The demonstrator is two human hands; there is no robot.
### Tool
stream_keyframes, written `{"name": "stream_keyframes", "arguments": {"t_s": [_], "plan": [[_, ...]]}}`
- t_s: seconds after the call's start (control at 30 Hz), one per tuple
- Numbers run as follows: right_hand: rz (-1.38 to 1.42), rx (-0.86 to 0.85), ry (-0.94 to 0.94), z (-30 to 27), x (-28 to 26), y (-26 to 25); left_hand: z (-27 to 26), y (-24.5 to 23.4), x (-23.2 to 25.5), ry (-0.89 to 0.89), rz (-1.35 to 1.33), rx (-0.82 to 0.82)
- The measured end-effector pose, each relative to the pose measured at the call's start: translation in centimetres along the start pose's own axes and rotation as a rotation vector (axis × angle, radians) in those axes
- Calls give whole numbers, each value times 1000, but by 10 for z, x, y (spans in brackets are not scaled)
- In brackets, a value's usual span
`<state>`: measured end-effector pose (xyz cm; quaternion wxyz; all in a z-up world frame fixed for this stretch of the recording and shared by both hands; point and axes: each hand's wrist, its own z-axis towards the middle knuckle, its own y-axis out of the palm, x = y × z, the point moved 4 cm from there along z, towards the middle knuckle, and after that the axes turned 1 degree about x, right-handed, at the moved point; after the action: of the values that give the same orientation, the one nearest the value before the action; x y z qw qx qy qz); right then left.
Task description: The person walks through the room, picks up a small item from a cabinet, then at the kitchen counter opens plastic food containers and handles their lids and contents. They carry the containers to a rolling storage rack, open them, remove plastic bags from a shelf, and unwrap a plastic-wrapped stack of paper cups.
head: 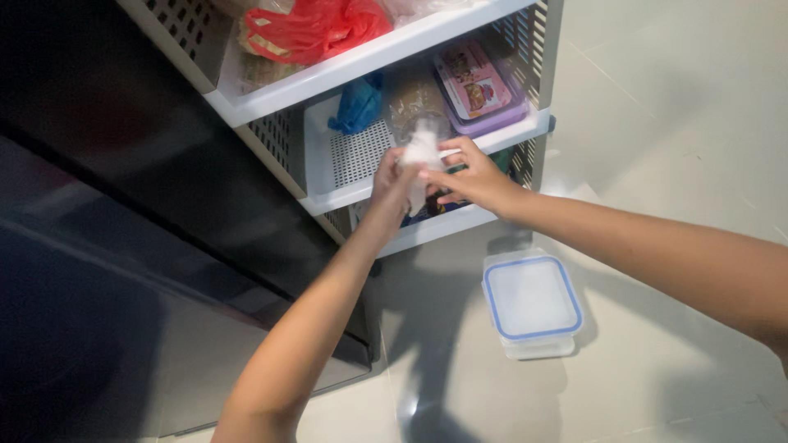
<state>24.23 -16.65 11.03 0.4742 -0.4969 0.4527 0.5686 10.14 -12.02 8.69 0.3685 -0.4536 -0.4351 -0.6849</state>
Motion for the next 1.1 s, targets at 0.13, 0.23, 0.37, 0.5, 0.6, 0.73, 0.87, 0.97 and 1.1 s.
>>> {"name": "stream_keyframes", "arguments": {"t_s": [0.13, 0.23, 0.37, 0.5, 0.6, 0.73, 0.87, 0.97, 1.1], "plan": [[2, -28, -115, -7, -14, 1, -20, 20, 23, 181, 339, -150], [80, -92, -92, -14, -15, -4, -28, 21, 35, 108, 374, -144], [-39, -32, 10, -21, -13, -17, -38, 14, 46, -53, 285, -68], [-245, -95, -28, -26, -21, -27, -38, 12, 56, 41, 303, -24], [-285, -166, -47, -29, -22, -30, -38, 11, 55, 18, 314, -102], [-228, -196, -47, -31, -15, -36, -38, 8, 51, 32, 276, -155], [-107, -231, -8, -27, -2, -42, -41, 11, 53, 13, 200, -200], [-32, -272, 64, -24, 7, -42, -46, 20, 61, -67, 176, -245], [63, -331, 100, -23, 13, -28, -57, 32, 60, -320, 299, -248]]}}
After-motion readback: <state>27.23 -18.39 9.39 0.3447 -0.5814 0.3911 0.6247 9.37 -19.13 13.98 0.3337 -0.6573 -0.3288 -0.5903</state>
